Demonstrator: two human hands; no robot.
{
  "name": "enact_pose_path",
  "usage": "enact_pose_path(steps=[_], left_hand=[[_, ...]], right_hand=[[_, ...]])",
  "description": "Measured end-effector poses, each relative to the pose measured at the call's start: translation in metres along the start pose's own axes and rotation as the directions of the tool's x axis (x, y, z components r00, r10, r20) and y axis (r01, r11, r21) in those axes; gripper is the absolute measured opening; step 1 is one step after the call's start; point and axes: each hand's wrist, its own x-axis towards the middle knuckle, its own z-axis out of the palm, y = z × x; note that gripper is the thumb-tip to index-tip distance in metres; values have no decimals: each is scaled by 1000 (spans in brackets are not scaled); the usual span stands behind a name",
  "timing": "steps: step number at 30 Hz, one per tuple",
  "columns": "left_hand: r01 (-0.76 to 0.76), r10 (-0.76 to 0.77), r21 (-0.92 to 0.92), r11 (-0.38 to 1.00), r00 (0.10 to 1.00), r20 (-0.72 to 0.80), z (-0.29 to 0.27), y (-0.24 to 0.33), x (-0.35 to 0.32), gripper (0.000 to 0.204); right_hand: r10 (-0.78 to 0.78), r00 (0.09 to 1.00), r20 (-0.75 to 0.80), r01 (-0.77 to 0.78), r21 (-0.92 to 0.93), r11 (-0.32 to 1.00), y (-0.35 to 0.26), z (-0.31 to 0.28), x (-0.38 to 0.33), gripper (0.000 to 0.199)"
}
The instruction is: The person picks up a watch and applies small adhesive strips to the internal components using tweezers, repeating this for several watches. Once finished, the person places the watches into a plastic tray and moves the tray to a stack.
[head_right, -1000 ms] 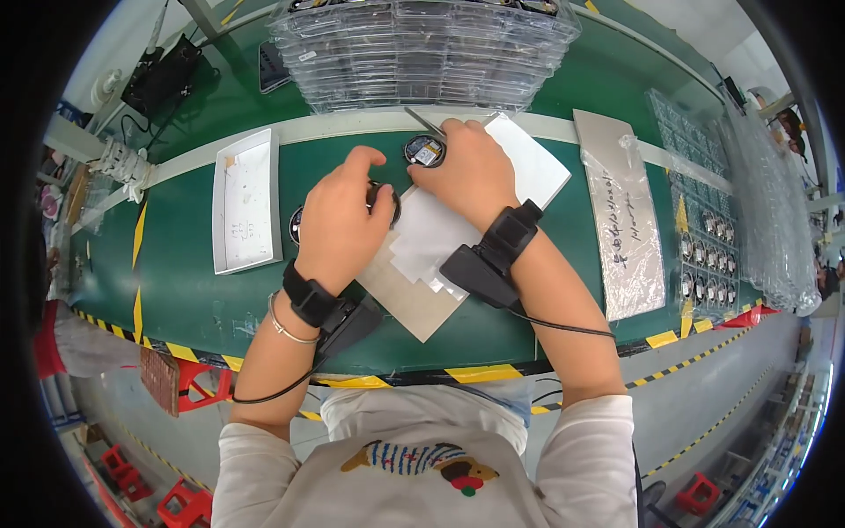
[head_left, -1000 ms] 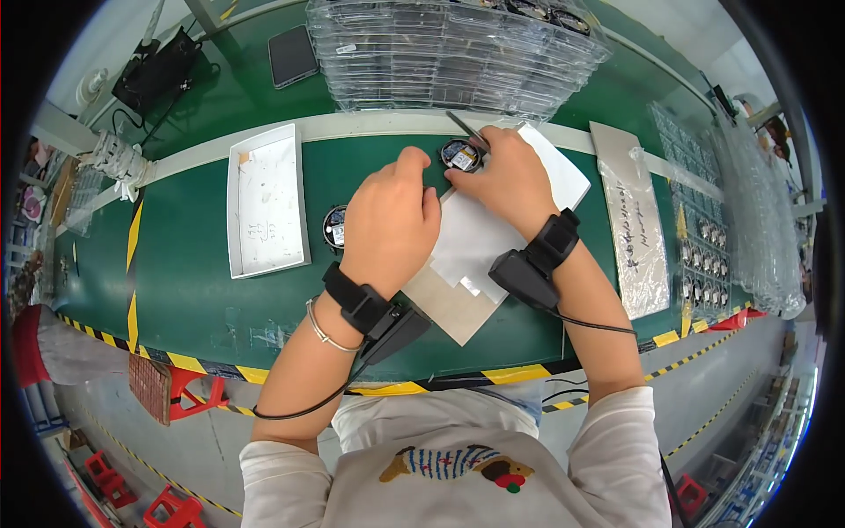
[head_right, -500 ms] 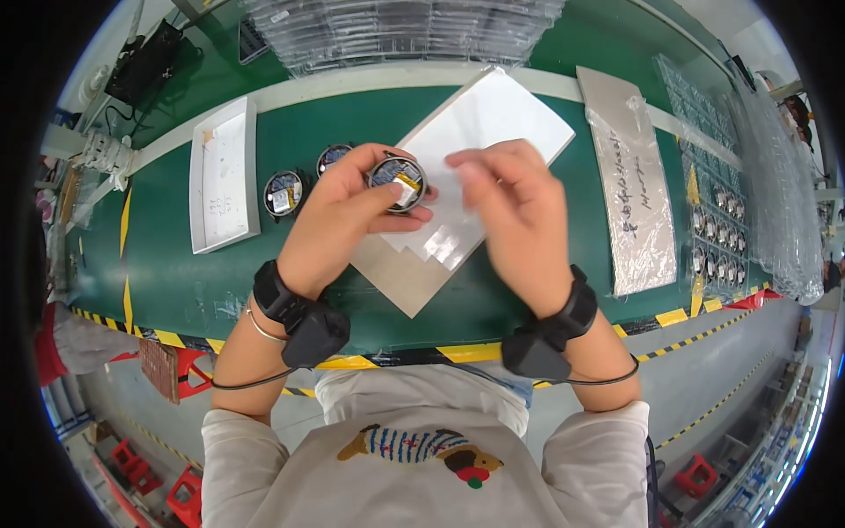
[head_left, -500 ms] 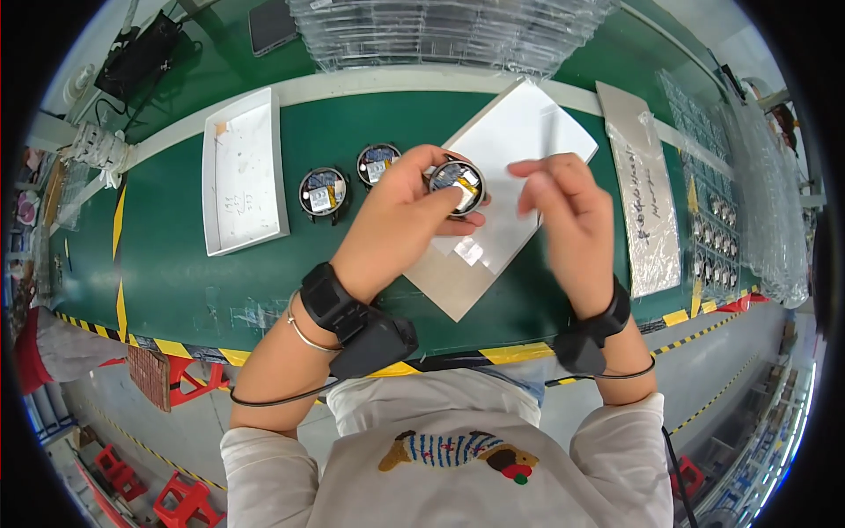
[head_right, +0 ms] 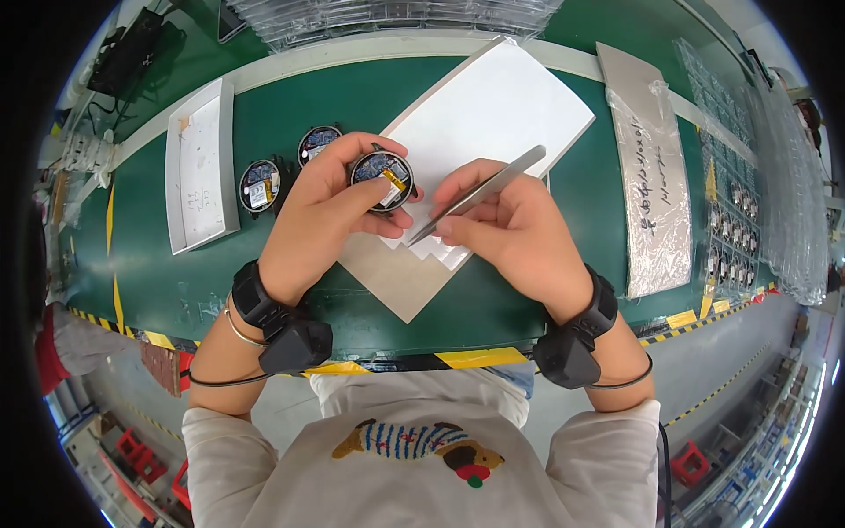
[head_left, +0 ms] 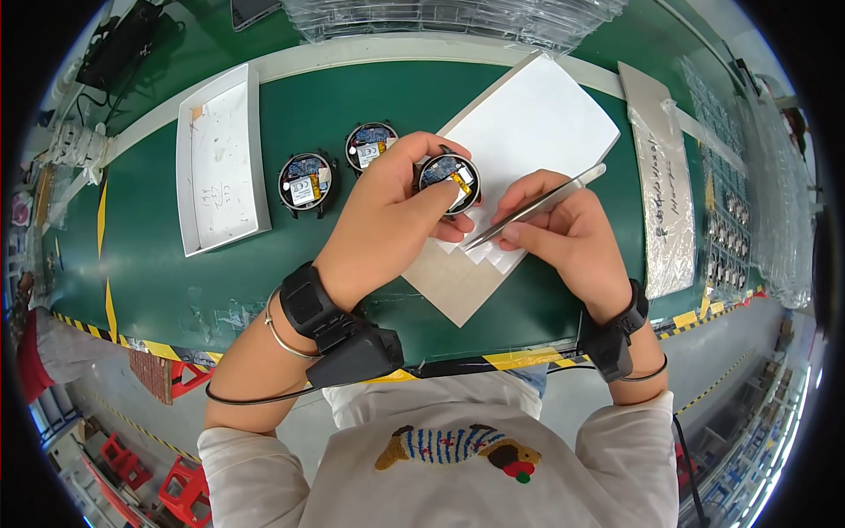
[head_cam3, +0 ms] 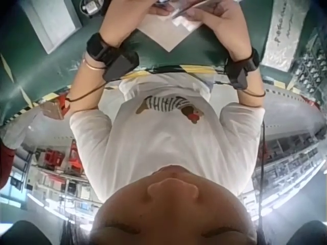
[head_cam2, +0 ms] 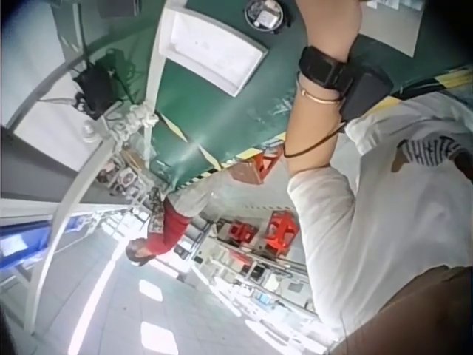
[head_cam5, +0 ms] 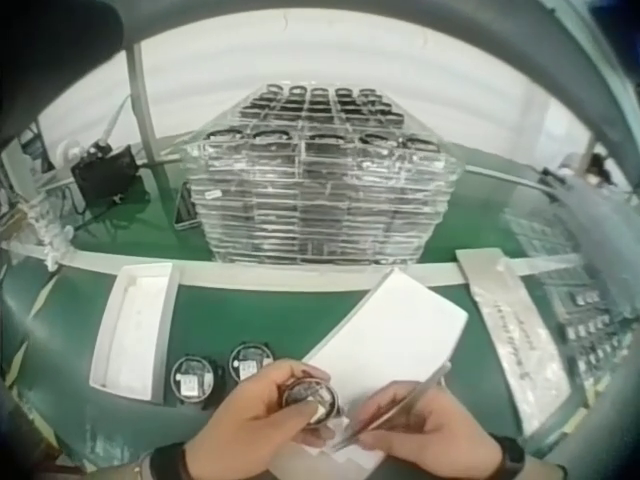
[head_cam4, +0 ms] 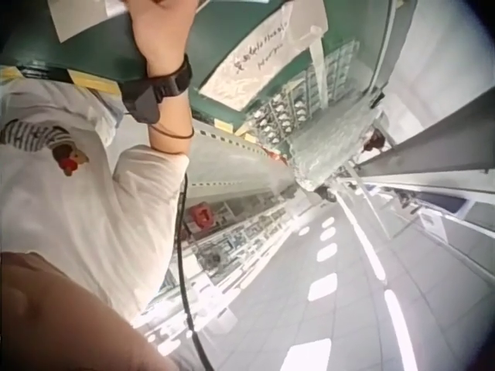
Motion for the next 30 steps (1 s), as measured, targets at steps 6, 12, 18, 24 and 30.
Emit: enact_pose_path(steps=[6, 12, 18, 24, 30], left_hand=[[3, -3, -2, 1000, 1000, 2, -2, 0, 1, 27], [-16, 16, -2, 1000, 999, -32, 0, -1, 1, 28], [-26, 25, -34, 999, 1000, -12, -2, 0, 1, 28], [-25, 27, -37, 999, 998, 56, 5, -1, -5, 25], [-66, 67, -15, 998, 992, 104, 14, -3, -11, 22]], right_hand=[[-26, 1000, -9, 25, -122, 992, 1, 6, -3, 15], [-4, 988, -153, 13, 61, 998, -1, 9, -2, 13], [-90, 986, -139, 104, 98, 990, 0, 4, -2, 12], [-262, 936, -235, 324, 283, 903, -5, 4, -7, 12], [-333, 915, -227, 378, 197, 905, -2, 7, -8, 12]])
